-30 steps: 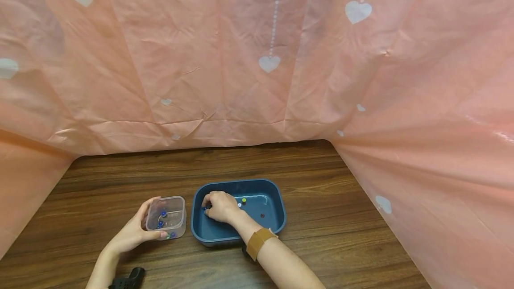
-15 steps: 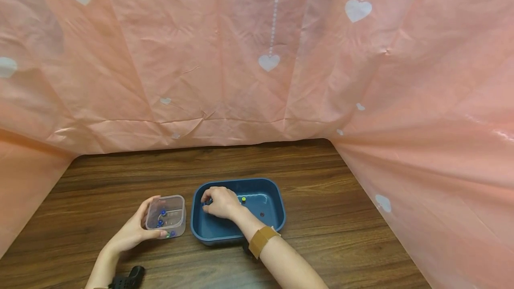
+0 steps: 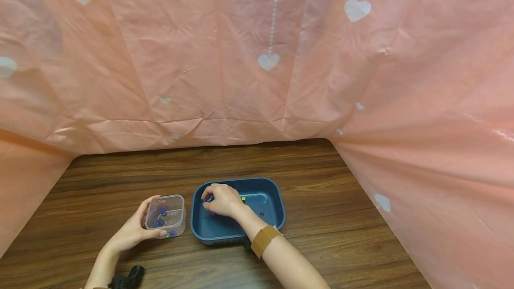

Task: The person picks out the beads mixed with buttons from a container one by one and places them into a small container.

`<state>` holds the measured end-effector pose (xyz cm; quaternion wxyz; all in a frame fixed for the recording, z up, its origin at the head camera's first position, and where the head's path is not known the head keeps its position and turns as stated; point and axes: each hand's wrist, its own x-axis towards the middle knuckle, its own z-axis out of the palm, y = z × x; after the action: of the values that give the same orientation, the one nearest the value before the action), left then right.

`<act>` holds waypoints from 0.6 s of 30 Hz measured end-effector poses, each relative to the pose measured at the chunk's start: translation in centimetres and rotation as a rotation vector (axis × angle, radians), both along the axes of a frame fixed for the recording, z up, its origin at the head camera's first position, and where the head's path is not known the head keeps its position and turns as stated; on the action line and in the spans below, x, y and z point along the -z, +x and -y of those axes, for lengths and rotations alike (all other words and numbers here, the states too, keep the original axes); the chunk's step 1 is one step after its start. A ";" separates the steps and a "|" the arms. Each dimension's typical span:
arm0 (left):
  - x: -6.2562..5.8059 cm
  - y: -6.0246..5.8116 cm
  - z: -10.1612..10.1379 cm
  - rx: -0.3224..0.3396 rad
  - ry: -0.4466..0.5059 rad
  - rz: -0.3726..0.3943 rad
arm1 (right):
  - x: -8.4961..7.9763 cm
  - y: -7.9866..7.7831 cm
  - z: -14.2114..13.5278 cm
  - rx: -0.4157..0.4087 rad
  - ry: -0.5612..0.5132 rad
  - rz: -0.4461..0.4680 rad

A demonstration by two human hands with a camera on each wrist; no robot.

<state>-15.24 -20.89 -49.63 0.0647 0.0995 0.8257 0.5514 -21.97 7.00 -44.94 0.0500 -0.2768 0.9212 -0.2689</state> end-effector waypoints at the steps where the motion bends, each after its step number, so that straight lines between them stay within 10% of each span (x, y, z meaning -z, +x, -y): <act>1: 0.0 0.0 0.0 0.000 -0.002 0.000 | 0.0 0.0 0.0 0.001 -0.005 -0.001; 18: 0.1 0.0 0.0 -0.001 -0.002 -0.023 | -2.1 0.8 0.0 -0.046 -0.111 -0.018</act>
<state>-15.20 -20.90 -49.70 0.0552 0.1052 0.8271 0.5493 -21.20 6.98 -42.81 0.0323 -0.3025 0.8988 -0.3157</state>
